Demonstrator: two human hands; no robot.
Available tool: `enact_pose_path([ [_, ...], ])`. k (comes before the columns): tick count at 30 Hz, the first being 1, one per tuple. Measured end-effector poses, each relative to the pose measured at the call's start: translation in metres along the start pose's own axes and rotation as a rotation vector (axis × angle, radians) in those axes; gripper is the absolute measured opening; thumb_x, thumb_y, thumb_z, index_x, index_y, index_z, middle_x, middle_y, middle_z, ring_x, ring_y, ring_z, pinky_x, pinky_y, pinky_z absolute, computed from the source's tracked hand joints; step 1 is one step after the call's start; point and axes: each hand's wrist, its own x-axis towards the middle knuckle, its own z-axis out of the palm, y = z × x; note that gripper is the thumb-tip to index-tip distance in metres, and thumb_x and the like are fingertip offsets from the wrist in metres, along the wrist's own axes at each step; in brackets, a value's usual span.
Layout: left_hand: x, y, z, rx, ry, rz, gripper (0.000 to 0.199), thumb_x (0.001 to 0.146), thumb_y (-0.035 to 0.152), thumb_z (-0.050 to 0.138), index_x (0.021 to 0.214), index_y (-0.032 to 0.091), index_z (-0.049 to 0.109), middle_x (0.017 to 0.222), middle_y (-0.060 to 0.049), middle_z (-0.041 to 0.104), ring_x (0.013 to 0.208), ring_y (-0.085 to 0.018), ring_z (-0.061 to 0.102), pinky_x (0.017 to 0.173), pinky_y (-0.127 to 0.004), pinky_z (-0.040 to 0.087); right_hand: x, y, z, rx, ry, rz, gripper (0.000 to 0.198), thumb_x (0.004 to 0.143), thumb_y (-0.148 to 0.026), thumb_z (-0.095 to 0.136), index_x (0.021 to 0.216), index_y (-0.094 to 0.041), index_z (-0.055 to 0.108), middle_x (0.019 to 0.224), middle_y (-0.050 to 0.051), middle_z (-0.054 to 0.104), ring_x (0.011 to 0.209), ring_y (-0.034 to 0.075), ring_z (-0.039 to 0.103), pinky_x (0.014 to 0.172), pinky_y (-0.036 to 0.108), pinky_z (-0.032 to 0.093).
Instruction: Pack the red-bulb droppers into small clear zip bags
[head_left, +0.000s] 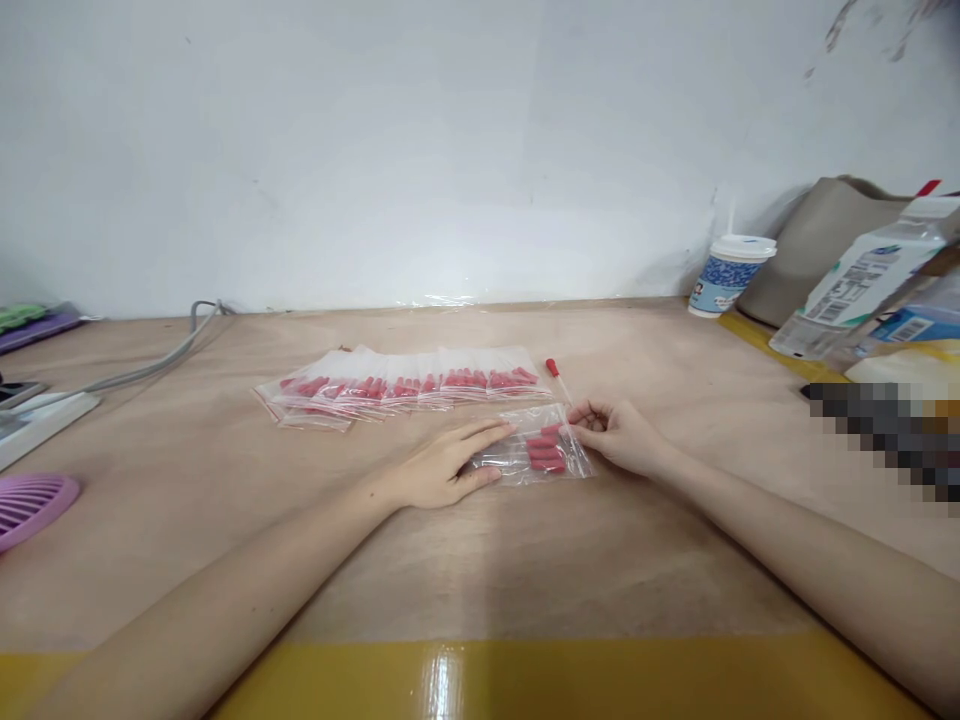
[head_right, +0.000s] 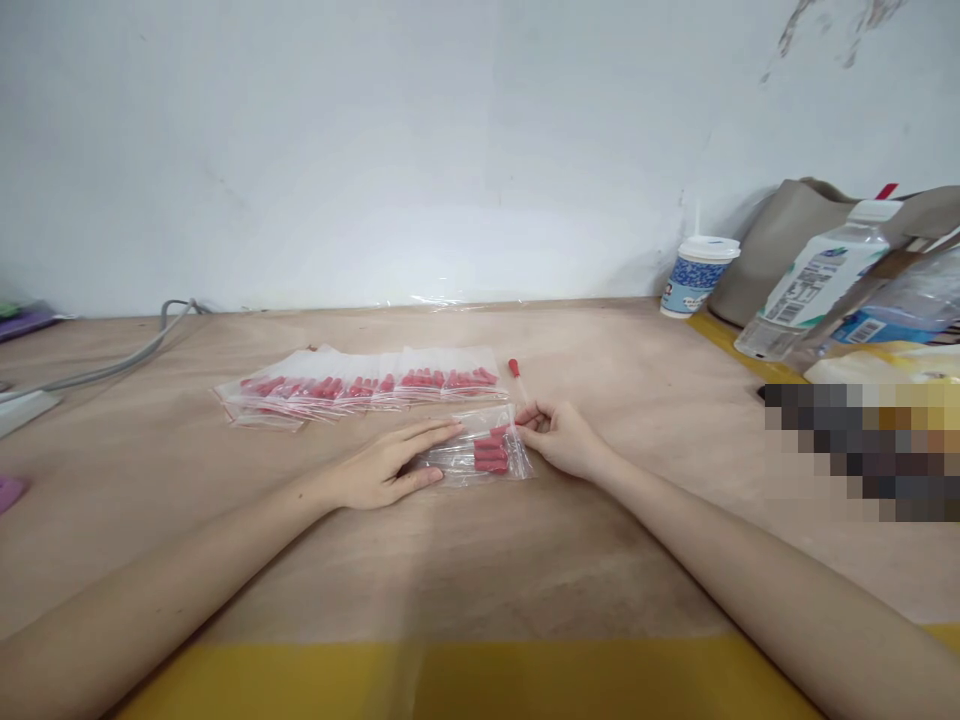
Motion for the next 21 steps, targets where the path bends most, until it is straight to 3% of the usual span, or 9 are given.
enact_pose_path([
  [5, 0.000, -0.001, 0.001, 0.014, 0.007, 0.006, 0.053, 0.091, 0.038, 0.044, 0.140, 0.023, 0.030, 0.143, -0.008, 0.037, 0.130, -0.024, 0.036, 0.106, -0.043, 0.033, 0.002, 0.004, 0.009, -0.053, 0.097, -0.018, 0.029, 0.065, -0.043, 0.068, 0.075, -0.017, 0.059, 0.062, 0.002, 0.061, 0.055, 0.014, 0.054, 0.049, 0.025, 0.042],
  [11, 0.000, -0.001, 0.001, 0.022, 0.002, -0.010, 0.055, 0.091, 0.039, 0.044, 0.141, 0.023, 0.028, 0.143, -0.008, 0.036, 0.131, -0.023, 0.035, 0.107, -0.044, 0.032, -0.004, -0.005, 0.010, -0.179, 0.030, -0.200, 0.023, 0.075, -0.037, 0.053, 0.072, -0.017, 0.064, 0.074, 0.004, 0.065, 0.064, 0.015, 0.057, 0.056, 0.026, 0.044],
  [16, 0.001, -0.002, 0.001, 0.021, -0.019, -0.014, 0.052, 0.091, 0.038, 0.045, 0.139, 0.020, 0.034, 0.143, -0.009, 0.036, 0.132, -0.023, 0.034, 0.108, -0.043, 0.030, 0.016, -0.017, -0.013, -0.502, 0.271, -0.086, 0.017, 0.073, -0.031, 0.055, 0.075, -0.017, 0.063, 0.066, 0.002, 0.063, 0.058, 0.014, 0.054, 0.054, 0.025, 0.039],
  [18, 0.001, -0.002, 0.001, 0.021, -0.025, -0.016, 0.051, 0.091, 0.038, 0.045, 0.138, 0.019, 0.036, 0.143, -0.009, 0.036, 0.132, -0.023, 0.034, 0.109, -0.043, 0.030, 0.033, -0.021, -0.019, -0.622, 0.326, -0.050, 0.018, 0.072, -0.032, 0.058, 0.079, -0.016, 0.061, 0.077, 0.005, 0.066, 0.066, 0.016, 0.057, 0.059, 0.026, 0.041],
  [21, 0.000, -0.002, 0.001, 0.019, -0.028, -0.021, 0.051, 0.091, 0.038, 0.044, 0.138, 0.018, 0.036, 0.143, -0.009, 0.036, 0.132, -0.023, 0.034, 0.109, -0.042, 0.029, 0.061, -0.026, -0.018, -0.778, 0.340, 0.027, 0.035, 0.073, -0.038, 0.060, 0.099, -0.015, 0.057, 0.091, 0.009, 0.066, 0.082, 0.022, 0.060, 0.068, 0.029, 0.042],
])
